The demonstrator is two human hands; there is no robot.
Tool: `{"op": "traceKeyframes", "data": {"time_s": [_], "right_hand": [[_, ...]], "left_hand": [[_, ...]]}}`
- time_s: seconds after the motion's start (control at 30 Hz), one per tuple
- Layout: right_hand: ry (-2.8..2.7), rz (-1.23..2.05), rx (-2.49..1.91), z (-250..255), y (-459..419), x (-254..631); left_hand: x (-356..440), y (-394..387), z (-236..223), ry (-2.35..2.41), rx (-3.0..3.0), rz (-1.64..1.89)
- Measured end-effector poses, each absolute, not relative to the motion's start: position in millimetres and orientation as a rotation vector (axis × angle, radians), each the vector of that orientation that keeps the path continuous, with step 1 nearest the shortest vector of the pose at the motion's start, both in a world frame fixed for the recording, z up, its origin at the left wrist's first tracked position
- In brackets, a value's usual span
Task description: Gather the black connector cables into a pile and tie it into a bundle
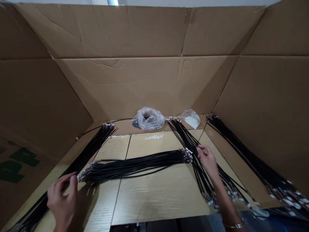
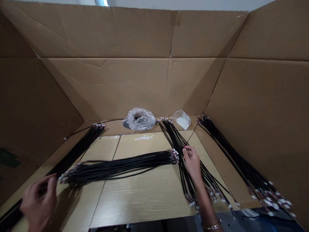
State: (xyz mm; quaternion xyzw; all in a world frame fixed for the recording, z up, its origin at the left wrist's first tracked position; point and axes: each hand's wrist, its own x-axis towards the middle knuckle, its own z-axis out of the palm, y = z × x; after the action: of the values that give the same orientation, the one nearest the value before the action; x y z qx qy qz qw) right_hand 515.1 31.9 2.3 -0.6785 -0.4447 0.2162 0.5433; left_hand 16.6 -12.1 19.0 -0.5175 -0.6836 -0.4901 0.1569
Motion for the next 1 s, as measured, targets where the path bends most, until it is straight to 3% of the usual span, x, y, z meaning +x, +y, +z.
{"op": "traceKeyframes", "data": {"time_s": [0.27, 0.67, 0.8, 1.0], "right_hand": [[-1.689, 0.515, -2.171, 11.8, 68.1, 547.7], [-1.660, 0.387, -2.343, 19.1, 69.9, 532.6], [-1.563, 0.291, -2.222, 26.4, 68.8, 535.4], [-1.285, 0.210, -1.625, 52.3, 64.5, 548.5]], "left_hand": [[59.7, -22.4, -11.0, -1.301, -1.917, -1.157], [55.2, -22.3, -12.3, -1.562, -1.803, -1.325], [55.6, -24.9, -13.3, -1.644, -1.732, -1.375], [57.3, -25.9, -11.3, -1.676, -1.708, -1.409]]}}
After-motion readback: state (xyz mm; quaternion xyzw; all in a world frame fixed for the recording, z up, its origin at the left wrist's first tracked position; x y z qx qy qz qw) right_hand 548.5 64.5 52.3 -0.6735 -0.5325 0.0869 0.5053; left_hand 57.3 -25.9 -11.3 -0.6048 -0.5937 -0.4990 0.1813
